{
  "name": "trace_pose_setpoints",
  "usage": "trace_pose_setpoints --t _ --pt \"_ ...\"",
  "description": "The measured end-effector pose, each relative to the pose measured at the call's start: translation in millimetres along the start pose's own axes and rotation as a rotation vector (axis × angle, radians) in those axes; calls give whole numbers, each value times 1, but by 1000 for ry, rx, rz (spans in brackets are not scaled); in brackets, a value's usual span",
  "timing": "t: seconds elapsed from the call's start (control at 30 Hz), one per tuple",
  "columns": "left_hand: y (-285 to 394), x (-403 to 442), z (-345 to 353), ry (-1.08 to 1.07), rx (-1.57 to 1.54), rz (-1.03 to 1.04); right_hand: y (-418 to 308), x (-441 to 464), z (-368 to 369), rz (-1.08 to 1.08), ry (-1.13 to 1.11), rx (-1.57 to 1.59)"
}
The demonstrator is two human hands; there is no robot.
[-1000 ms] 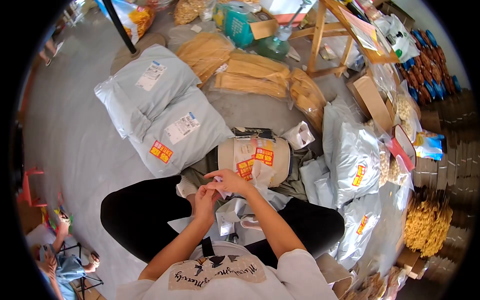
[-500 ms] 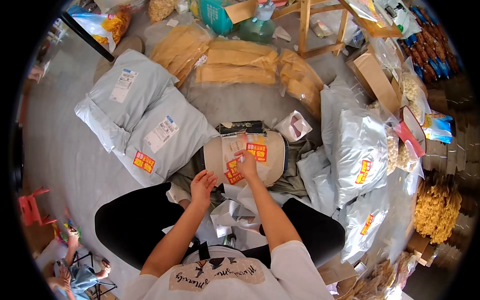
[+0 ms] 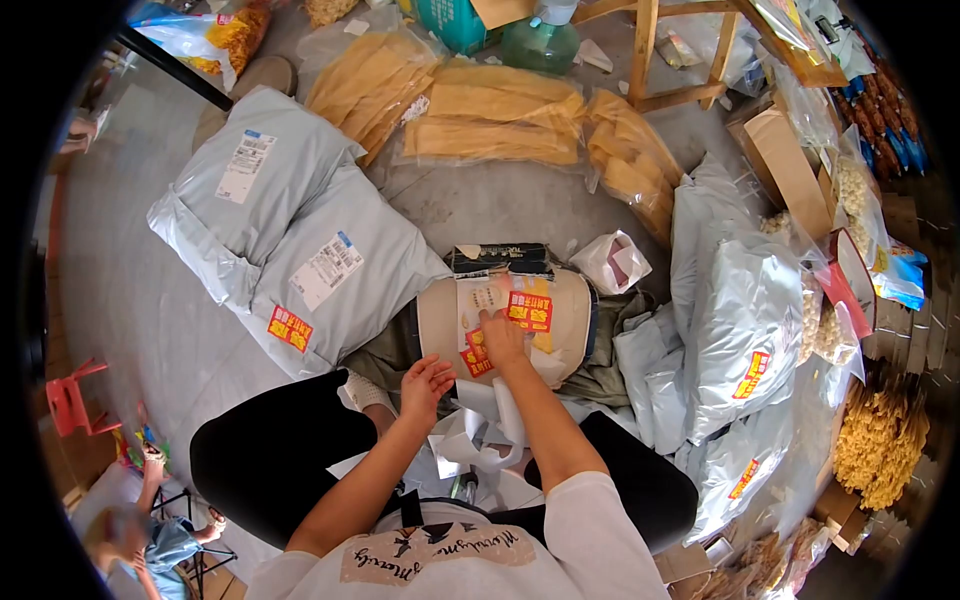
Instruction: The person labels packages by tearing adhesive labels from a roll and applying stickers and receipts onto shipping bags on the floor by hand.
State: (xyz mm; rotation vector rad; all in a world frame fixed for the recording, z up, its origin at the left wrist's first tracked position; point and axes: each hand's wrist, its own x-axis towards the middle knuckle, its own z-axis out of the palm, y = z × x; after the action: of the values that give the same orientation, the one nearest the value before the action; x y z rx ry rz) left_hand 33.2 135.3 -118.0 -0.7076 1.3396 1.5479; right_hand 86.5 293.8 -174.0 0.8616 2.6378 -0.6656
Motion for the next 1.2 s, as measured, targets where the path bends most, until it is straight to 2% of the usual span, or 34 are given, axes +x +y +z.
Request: trace_pose_setpoints --t 0.23,0.4,0.5,0.63,0.7,0.87,0.97,1.03,1.07,1.13,1.2 --pt "5 -1 1 20 17 -1 6 12 15 19 -10 -85" --pt "5 2 -2 -14 13 52 15 1 -3 43 97 219" --pt "11 -1 -2 -46 54 120 7 -3 -30 55 53 311" --pt "26 -10 1 -110 149 218 -2 -14 -57 -25 39 266" --pt "30 -16 1 -138 154 227 5 -18 -53 -32 13 169" --pt "37 -38 -3 -159 178 227 6 -32 -41 -29 89 152" --pt "45 -48 -1 -182 330 335 -25 -46 -78 -80 133 187" --pt "50 -45 2 -271 352 665 -47 -57 -108 -140 163 203" --pt "55 -46 3 -270 347 676 -57 -63 -122 -191 114 228" --pt "77 -68 8 -340 547 833 -77 -81 -150 -246 67 254" --pt "98 -92 6 -398 644 811 -93 -100 -173 -308 -2 275"
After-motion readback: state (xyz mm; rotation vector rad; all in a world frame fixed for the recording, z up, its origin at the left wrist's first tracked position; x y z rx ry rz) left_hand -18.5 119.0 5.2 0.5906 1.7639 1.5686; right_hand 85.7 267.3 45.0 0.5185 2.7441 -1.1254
